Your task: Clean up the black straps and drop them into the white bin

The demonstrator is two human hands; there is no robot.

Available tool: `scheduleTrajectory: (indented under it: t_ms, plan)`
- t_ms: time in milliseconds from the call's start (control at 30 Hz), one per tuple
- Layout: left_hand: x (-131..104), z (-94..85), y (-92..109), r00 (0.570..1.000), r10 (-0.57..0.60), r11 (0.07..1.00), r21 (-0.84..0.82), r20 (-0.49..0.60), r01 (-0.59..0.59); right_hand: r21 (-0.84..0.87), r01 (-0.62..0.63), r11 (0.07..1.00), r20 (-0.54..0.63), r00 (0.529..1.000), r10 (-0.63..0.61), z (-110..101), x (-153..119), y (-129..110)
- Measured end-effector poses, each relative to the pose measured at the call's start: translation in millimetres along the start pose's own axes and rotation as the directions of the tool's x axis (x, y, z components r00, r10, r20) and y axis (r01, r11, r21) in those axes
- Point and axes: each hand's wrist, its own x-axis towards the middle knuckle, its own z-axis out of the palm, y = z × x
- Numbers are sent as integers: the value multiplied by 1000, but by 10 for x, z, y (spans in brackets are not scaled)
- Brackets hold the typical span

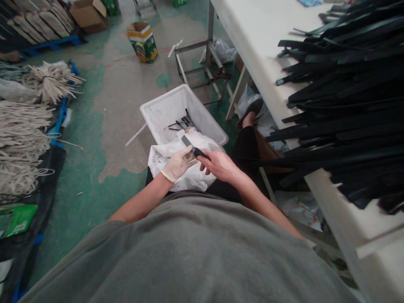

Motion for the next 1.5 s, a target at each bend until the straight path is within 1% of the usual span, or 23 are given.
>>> scheduleTrajectory:
  t_ms: [67,133,233,300,333,400,467,500,567,633,667,700,800,867,933,1000,1067,1167,1233,1300,1367,1433,1500]
  plan:
    - [44,-30,32,996,79,996,-34,-47,-81,-52,-31,998,-3,1000,31,-30,-37,45]
    - [71,-41,-14,992,119,993,-13,-51,-120,-91,-68,993,-28,997,66,-14,-31,102]
    - [113,-24,-177,998,59,993,98,38,-63,-112,-92,989,-70,994,85,45,61,155]
    - [149,-28,-224,998,33,993,114,54,-39,-84,-85,993,-51,995,81,60,94,172]
    - [166,-44,-211,999,40,995,90,34,-43,-71,-78,994,-32,997,76,56,87,181]
    - [189,-100,-140,997,68,998,19,-42,-67,-77,-68,995,-6,998,68,39,39,203]
    - [198,-160,-93,992,94,996,-5,-80,-94,-136,-90,987,-20,996,88,36,3,218]
    - [199,-178,-102,993,97,995,15,-66,-97,-167,-109,980,-36,994,104,46,6,218]
    - [202,-183,-176,997,74,993,95,27,-76,-193,-146,970,-69,988,135,85,55,205]
    - [208,-164,-258,994,34,987,151,101,-49,-180,-140,974,-78,989,127,122,114,191]
    - [212,-157,-273,994,28,989,144,102,-42,-169,-120,978,-68,992,110,132,129,191]
    - [214,-157,-265,996,35,993,114,77,-43,-161,-96,982,-52,995,89,136,130,198]
    - [207,-190,-174,998,67,998,15,-22,-67,-181,-60,982,-21,998,58,134,84,252]
    - [190,-201,-164,999,50,998,39,-7,-50,-213,-87,973,-44,996,80,147,81,281]
    - [170,-177,-226,998,-3,994,109,61,-3,-222,-117,968,-74,992,103,169,120,284]
    - [155,-140,-290,995,-50,989,142,89,37,-206,-123,971,-72,991,110,183,159,273]
    - [149,-130,-284,998,-38,995,94,49,33,-183,-100,978,-31,995,95,183,152,270]
    - [160,-177,-181,999,9,1000,13,-33,-8,-181,-88,980,22,995,94,188,84,294]
    - [178,-205,-164,1000,-6,999,34,-4,6,-191,-117,974,1,993,119,207,75,310]
    - [201,-203,-217,997,-49,996,73,61,44,-184,-132,974,-34,991,128,225,115,312]
    - [223,-189,-278,993,-81,994,86,90,73,-158,-124,980,-41,992,119,226,159,309]
    - [242,-196,-283,996,-69,996,52,58,66,-129,-109,986,-12,994,108,214,156,319]
    - [257,-233,-243,999,-29,1000,11,12,29,-116,-107,988,17,994,110,212,109,342]
